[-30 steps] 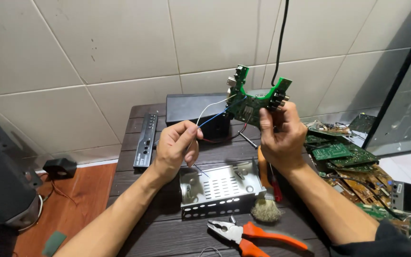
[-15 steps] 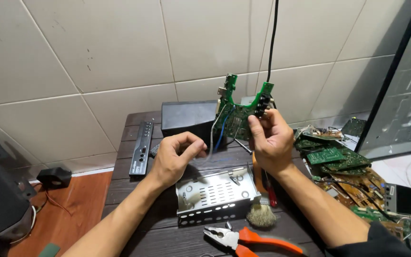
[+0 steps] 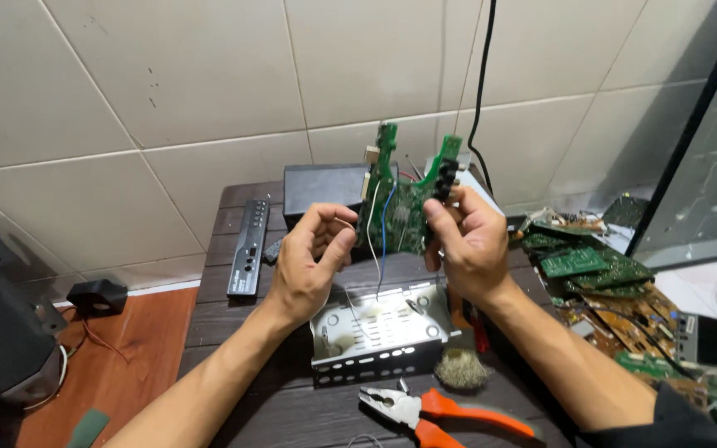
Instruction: The person routes blue and white wires through a metal chassis and seats a green circuit board into it, then attaches the black front panel and presses the case closed, turning the assembled amplifier over in their hands.
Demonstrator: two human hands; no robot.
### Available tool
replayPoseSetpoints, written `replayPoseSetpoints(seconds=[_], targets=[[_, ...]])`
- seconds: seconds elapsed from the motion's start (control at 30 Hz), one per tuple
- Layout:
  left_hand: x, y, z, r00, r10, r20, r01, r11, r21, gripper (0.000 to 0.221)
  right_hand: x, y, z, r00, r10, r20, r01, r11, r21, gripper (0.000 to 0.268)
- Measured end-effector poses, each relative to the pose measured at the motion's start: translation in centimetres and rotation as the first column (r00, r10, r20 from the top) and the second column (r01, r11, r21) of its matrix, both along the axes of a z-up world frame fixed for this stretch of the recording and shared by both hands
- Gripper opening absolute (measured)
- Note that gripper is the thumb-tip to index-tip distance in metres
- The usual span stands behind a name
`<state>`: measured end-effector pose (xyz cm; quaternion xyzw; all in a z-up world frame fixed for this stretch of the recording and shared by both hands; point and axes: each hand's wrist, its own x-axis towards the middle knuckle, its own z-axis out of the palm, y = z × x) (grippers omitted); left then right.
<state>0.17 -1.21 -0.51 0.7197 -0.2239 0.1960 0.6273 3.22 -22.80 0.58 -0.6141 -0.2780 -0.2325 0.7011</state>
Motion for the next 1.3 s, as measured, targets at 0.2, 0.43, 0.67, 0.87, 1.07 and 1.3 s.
replayPoseSetpoints(seconds=[0.2, 0.43, 0.67, 0.87, 1.07, 1.3], targets=[[-0.9, -0.6, 1.1, 0.998, -0.013, 0.056, 0.012, 1.0, 0.016, 0.03, -0.5, 0.2, -0.4, 0.995, 0.099, -0.032, -0.101, 0.992, -0.081, 0.014], [-0.4, -0.2, 0.5, 0.996, -0.005, 0.085, 0.003, 1.0, 0.025, 0.027, -0.5, 0.3, -0.2, 0.99, 0.133, -0.052, -0.138, 0.985, -0.104, 0.014], [-0.7, -0.3, 0.7, 0.996, 0.0, 0.093, -0.002, 1.0, 0.021, 0.026, -0.6, -0.1, -0.2, 0.99, 0.13, -0.057, -0.138, 0.979, -0.149, 0.015], [-0.7, -0.3, 0.7, 0.998, -0.026, 0.053, 0.024, 0.999, 0.029, 0.026, -0.8, -0.1, -0.2, 0.992, 0.114, -0.049, -0.122, 0.973, -0.194, 0.016], [-0.8, -0.3, 0.7, 0.999, -0.022, -0.036, 0.022, 1.0, 0.011, 0.032, -0.4, -0.1, -0.7, 0.981, 0.181, -0.065, -0.191, 0.964, -0.188, 0.013], [-2.1, -1.2, 2.6, 1.0, 0.002, 0.025, -0.004, 0.996, 0.084, 0.043, -1.1, 0.3, -0.3, 0.954, 0.283, -0.097, -0.297, 0.937, -0.183, 0.01]])
